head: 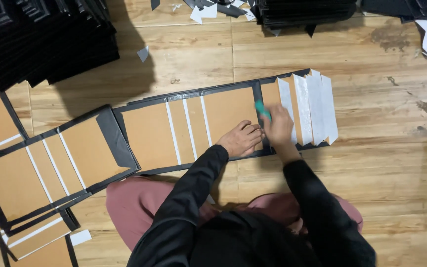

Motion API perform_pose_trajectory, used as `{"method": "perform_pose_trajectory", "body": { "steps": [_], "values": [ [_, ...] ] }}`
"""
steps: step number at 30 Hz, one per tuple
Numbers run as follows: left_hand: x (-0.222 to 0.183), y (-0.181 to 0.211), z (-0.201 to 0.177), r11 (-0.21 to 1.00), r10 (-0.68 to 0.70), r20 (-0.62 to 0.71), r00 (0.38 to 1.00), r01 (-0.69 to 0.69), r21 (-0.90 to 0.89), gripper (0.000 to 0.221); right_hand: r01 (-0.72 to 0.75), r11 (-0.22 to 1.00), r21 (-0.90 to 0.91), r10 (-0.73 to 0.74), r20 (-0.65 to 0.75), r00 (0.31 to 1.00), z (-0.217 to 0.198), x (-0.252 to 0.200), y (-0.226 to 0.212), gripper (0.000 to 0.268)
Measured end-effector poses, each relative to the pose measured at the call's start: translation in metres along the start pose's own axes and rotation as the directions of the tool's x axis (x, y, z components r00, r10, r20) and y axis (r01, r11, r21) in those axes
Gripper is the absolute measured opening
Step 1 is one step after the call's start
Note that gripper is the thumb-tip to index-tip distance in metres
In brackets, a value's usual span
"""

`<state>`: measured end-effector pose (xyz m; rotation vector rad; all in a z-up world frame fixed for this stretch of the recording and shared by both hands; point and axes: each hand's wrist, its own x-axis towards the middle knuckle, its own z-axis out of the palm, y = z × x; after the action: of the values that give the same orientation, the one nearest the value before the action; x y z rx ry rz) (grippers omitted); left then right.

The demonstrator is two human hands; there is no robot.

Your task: The person applies adhesive using a small applicator to cardboard pieces and folds black paper covers over them to assemble folders while sitting on a wooden floor.

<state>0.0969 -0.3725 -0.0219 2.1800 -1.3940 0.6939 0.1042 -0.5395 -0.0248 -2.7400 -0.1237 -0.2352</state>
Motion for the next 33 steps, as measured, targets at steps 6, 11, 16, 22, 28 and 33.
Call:
{"method": "perform_pose_trajectory", "body": {
  "steps": [6,11,16,22,28,33],
  "values": [
    [0.004,-0.002,-0.006,1.000,-0.011,0.034,0.999,0.012,-0.021,0.021,0.006,1.000,-0.028,-0.008,-0.090,0.996,0.014,0.082,0.001,0.029],
    [0.008,-0.005,-0.013,0.992,-0.125,0.116,0.985,0.124,0.015,0.025,0.035,0.980,-0.197,-0.047,-0.055,0.997,-0.002,-0.019,0.007,0.023],
    [0.005,0.000,-0.010,0.975,-0.221,0.168,0.961,0.222,0.011,0.056,0.031,0.996,-0.088,-0.028,0.034,0.999,-0.022,-0.108,-0.013,0.026],
    [-0.003,0.001,0.002,0.956,-0.287,0.208,0.935,0.293,0.004,0.068,-0.152,0.960,0.237,0.089,0.257,0.962,-0.044,-0.106,-0.019,0.030],
    [-0.003,-0.001,0.003,0.968,-0.249,0.170,0.953,0.246,0.043,0.043,-0.016,0.954,0.298,0.070,-0.171,0.983,-0.038,0.028,-0.009,0.042],
    [-0.006,-0.001,0.008,0.967,-0.253,0.182,0.950,0.240,0.091,0.048,-0.015,0.999,-0.052,0.016,0.006,1.000,-0.006,0.089,-0.015,0.033]
  ]
}}
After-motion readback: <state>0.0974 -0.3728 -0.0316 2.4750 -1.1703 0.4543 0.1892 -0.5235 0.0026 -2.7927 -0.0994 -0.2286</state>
